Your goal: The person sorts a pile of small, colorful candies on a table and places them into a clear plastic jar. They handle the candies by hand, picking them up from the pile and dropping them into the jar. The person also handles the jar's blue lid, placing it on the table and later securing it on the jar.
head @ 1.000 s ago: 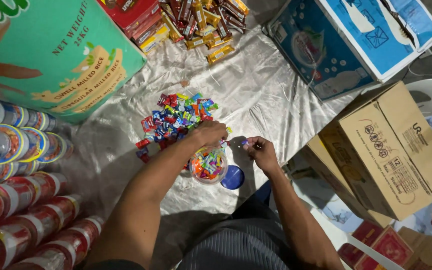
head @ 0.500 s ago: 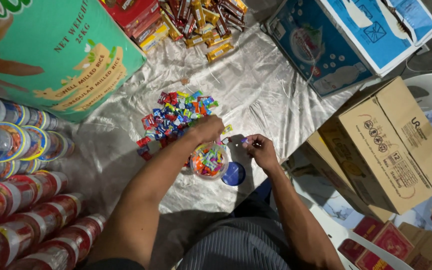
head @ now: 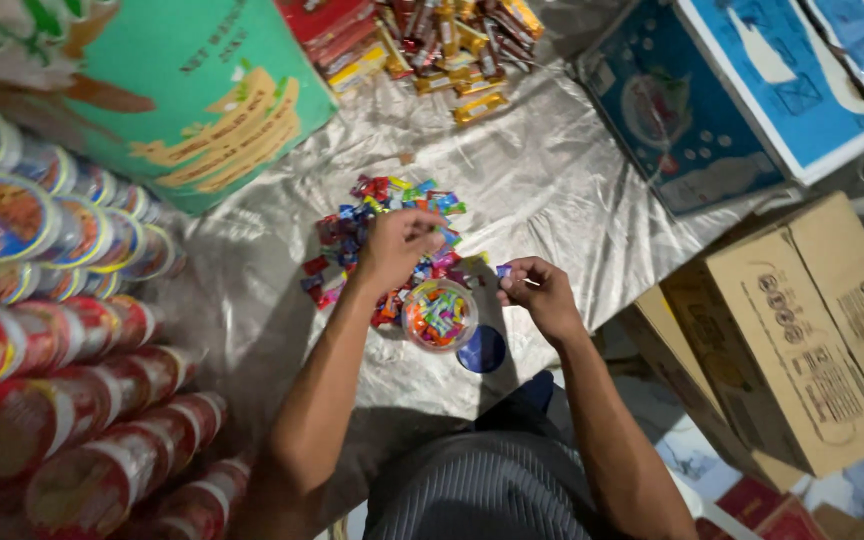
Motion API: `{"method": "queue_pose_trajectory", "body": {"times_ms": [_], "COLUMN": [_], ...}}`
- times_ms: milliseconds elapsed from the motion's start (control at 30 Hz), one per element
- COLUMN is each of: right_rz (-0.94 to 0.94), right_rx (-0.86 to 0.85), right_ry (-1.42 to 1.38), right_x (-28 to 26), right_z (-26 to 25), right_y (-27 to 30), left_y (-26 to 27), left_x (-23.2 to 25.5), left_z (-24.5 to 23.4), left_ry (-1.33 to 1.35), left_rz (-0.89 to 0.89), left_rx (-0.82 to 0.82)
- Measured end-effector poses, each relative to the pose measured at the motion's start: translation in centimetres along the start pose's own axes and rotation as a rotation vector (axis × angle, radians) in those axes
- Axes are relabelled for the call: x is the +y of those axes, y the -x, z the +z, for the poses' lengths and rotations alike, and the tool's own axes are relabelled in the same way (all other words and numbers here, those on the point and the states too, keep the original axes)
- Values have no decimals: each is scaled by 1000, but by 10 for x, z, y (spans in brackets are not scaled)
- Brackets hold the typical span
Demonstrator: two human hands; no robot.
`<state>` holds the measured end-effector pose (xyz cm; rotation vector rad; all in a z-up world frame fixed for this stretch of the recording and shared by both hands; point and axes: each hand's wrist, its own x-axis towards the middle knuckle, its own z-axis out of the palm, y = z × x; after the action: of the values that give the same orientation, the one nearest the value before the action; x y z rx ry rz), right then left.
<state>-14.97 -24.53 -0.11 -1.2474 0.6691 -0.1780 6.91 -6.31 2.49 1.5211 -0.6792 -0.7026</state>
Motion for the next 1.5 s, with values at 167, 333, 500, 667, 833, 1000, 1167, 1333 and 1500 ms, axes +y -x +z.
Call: {"method": "queue_pose_trajectory", "body": {"times_ms": [167, 333, 500, 667, 833, 1000, 1167, 1333, 1500], "right_rz": [-45, -65, -108, -169, -216, -271, -408, -374, -363], "right_rx": [-77, -139, -243, -344, -457, -424, -471, -435, -322], "right_ry": [86, 162, 180, 284, 265, 562, 766, 757, 533], "right_x": [-23, -45, -56, -65, -72, -78, -95, -82, -57], "right_z": [9, 21, 26, 34, 47, 67, 89, 76, 30], "right_y": [4, 11, 10, 6, 8, 19, 25, 8, -39], "left_y": [63, 101, 108, 118, 131, 146, 151, 149, 137], "left_x": [62, 81, 60, 58, 66, 54, 54, 48, 26], "left_z": [6, 20, 26, 26, 22, 18, 18, 15, 8], "left_ry": [-102, -215, -492, -436, -404, -384, -462, -424, -333], "left_rz": [-24, -20, 148, 147, 65, -26, -42, -10, -20], "left_rx": [126, 208, 198, 259, 366, 486, 532, 533, 527]}}
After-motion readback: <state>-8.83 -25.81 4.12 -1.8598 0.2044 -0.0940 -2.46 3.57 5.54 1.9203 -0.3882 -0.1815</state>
